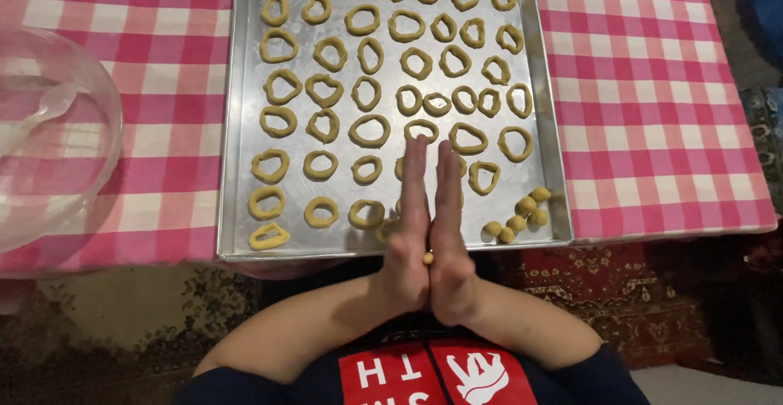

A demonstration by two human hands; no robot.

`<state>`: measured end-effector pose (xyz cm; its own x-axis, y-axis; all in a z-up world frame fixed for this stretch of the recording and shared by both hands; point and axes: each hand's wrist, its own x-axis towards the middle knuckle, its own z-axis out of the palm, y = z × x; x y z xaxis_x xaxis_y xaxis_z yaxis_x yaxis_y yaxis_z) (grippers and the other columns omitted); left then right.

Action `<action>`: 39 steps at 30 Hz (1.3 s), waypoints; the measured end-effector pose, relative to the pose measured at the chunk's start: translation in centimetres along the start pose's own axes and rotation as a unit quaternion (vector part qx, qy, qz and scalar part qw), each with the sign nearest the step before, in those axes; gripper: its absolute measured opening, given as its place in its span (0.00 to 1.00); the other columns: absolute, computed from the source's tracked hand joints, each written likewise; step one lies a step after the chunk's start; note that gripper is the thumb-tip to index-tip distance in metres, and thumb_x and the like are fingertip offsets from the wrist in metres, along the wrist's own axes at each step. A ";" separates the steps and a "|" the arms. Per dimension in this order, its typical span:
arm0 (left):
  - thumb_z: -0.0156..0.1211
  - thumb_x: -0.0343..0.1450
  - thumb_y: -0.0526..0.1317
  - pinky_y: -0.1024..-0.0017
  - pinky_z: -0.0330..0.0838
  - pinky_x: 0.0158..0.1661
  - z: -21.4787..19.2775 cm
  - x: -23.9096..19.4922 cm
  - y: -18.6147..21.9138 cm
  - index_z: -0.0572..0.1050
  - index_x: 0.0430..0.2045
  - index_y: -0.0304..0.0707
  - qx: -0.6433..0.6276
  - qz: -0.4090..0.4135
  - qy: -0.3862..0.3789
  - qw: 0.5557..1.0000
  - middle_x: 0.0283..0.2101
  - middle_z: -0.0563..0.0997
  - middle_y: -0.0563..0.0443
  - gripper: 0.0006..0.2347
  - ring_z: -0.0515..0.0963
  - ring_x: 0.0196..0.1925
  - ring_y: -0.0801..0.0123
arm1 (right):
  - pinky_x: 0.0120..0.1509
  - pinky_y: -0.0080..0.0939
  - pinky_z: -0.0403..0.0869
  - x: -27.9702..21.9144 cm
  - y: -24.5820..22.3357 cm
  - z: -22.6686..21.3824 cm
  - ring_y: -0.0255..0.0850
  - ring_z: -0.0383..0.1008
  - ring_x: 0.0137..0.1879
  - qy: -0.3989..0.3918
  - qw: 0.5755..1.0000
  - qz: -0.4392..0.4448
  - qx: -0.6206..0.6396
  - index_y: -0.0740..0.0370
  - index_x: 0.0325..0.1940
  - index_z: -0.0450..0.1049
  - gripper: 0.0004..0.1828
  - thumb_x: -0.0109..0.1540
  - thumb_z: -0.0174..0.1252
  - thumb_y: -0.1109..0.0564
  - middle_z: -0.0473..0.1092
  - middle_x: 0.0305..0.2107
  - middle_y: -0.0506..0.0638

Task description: The person is manually shaping small pieces of dough into rings and arranging them on a baking tray.

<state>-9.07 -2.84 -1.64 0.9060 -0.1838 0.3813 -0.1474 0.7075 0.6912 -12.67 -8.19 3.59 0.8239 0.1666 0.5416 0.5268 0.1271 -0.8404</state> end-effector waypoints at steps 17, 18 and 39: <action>0.24 0.73 0.71 0.63 0.23 0.75 0.9 -0.8 -0.4 0.35 0.76 0.38 -0.109 -0.119 -0.024 0.987 0.80 0.35 0.50 0.43 0.35 0.81 0.65 | 0.85 0.51 0.23 -0.7 3.9 -4.7 0.49 0.18 0.84 0.084 0.990 0.115 -0.023 0.54 0.82 0.21 0.60 0.61 0.20 0.13 0.21 0.80 0.46; 0.20 0.69 0.74 0.55 0.22 0.74 1.0 -0.2 -0.1 0.43 0.77 0.42 -0.175 -0.189 0.037 0.966 0.80 0.39 0.46 0.44 0.33 0.81 0.55 | 0.84 0.52 0.17 -0.2 3.8 -4.2 0.47 0.16 0.84 0.147 0.979 0.139 0.011 0.48 0.84 0.27 0.64 0.55 0.20 0.09 0.25 0.80 0.44; 0.46 0.62 0.48 0.78 0.60 0.15 0.1 0.4 -1.3 0.68 0.37 0.28 -0.060 -0.185 -0.040 0.980 0.27 0.61 0.50 0.19 0.60 0.21 0.75 | 0.38 0.42 0.82 -8.5 3.4 -9.0 0.44 0.82 0.33 0.123 0.948 0.287 0.067 0.75 0.53 0.72 0.21 0.58 0.68 0.69 0.78 0.30 0.62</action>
<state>-8.52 -3.87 -2.34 0.8538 -0.4927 0.1685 0.2378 0.6568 0.7155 -16.05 -17.96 -4.03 0.9992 0.0154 -0.0378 -0.0402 0.2103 -0.9768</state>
